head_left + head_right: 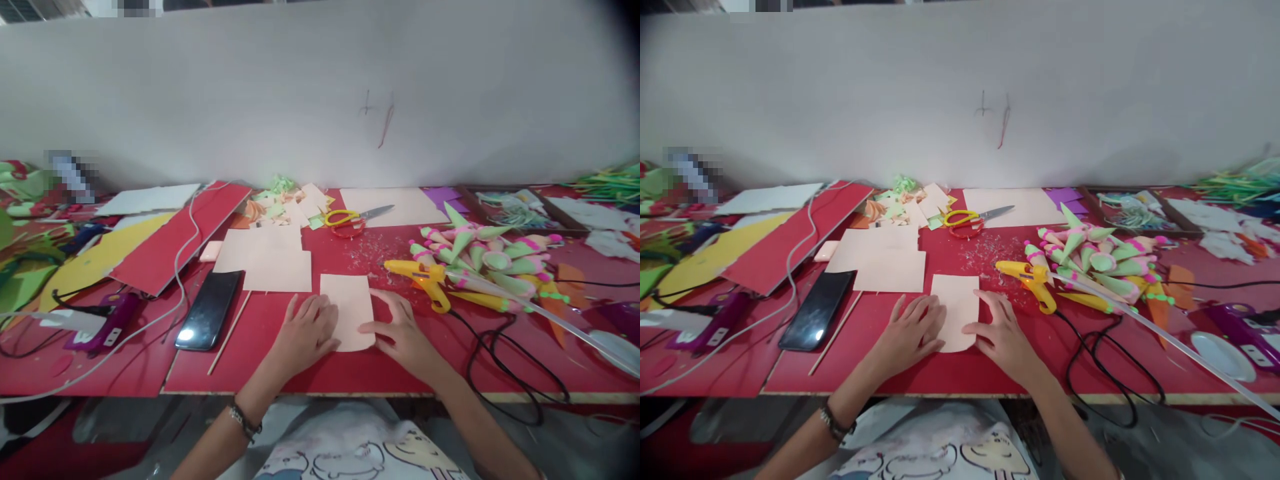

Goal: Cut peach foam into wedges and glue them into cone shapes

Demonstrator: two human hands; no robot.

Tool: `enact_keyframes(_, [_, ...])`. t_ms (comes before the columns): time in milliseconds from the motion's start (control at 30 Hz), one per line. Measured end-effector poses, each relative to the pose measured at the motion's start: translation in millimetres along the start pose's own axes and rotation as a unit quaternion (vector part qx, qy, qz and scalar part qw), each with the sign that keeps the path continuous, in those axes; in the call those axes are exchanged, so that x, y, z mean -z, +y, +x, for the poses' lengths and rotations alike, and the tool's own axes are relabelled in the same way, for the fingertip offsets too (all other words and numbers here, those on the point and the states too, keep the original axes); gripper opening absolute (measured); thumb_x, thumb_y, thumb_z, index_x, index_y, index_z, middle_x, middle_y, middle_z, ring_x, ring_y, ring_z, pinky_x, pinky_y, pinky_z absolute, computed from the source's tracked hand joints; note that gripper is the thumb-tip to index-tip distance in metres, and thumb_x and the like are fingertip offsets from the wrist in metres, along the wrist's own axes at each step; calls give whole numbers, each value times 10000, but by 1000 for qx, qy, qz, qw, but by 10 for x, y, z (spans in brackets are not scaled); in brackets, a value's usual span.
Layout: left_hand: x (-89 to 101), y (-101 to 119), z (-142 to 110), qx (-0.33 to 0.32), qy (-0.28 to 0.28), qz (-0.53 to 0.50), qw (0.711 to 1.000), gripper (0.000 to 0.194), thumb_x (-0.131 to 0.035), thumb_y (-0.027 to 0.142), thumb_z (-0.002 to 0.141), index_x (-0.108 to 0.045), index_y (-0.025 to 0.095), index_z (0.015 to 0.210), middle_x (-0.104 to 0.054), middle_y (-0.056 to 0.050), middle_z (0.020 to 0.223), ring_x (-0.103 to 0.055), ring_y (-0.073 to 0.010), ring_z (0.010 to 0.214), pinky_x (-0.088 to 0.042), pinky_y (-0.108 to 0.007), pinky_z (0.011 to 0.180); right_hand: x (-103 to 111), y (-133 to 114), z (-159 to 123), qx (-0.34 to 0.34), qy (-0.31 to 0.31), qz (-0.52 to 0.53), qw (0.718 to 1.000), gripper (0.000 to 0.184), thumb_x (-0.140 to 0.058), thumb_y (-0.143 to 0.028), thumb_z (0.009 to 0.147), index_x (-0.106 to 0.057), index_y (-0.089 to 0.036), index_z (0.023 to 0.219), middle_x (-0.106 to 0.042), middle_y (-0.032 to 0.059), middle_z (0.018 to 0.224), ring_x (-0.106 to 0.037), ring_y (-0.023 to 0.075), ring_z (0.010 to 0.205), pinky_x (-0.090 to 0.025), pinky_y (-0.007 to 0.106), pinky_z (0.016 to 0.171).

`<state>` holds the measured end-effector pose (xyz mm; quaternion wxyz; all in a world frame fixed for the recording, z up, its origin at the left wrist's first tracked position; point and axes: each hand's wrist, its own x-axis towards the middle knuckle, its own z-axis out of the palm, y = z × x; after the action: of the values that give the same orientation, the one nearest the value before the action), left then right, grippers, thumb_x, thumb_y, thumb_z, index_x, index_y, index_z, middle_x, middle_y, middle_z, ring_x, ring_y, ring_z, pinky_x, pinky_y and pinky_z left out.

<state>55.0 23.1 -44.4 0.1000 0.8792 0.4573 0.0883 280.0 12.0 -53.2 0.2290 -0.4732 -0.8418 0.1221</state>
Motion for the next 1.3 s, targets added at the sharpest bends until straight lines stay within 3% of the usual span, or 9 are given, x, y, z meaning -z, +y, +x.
enact_keyframes(100, [65,-49,3,-30,-21,-40,999,547,-456,532,773,-403,237,1231,-423,-85,1293,-364,-247,1185,-214,-461,1002,30,12,7,16,-54,25,998,196,-487,-208,806,-664,-289,787,-371,46,1295,-306,269,1196,-258,513,962])
enact_keyframes(267, [127,-308,40,-76,-80,-91,990,587,-513,505,752,-372,274,1273,-432,-46,1307,-377,-221,1186,-285,-376,972,65,1,134,16,-140,62,988,212,-425,-294,857,-635,-284,833,-577,36,1063,-480,216,1039,-129,558,971])
enact_keyframes(467, [95,-382,47,-56,-84,-100,990,707,-518,545,727,-268,280,1333,-332,-33,1390,-263,-225,1269,-216,-398,1024,-46,-6,417,45,-129,58,989,222,-447,-339,851,-646,-241,832,-574,36,854,-500,182,876,-319,388,850])
enact_keyframes(567, [129,-359,52,-51,-77,-115,989,697,-523,546,720,-301,258,1315,-358,-38,1373,-285,-221,1255,-223,-387,1023,-134,-8,542,64,-134,40,988,252,-430,-339,861,-634,-197,822,-573,47,814,-500,177,825,-371,319,751])
enact_keyframes(700, [141,-317,77,-46,-48,-122,990,649,-521,548,720,-367,232,1265,-427,-49,1315,-354,-212,1196,-254,-364,1004,-235,-13,631,68,-112,6,991,253,-417,-325,870,-603,-165,808,-594,52,799,-513,179,809,-387,307,742])
enact_keyframes(867, [44,-263,78,-24,-15,-98,995,701,-525,551,715,-313,222,1297,-442,-77,1287,-362,-237,1174,-274,-396,978,-314,-12,650,60,-70,-11,996,244,-426,-342,864,-580,-169,790,-607,52,795,-518,185,796,-390,312,739])
enact_keyframes(1300, [-2,-268,75,-23,-11,-76,997,717,-546,528,712,-300,205,1302,-441,-62,1287,-355,-232,1167,-257,-371,984,-397,-33,652,11,-29,-9,999,216,-428,-300,866,-515,-184,706,-578,36,712,-515,179,724,-382,297,682])
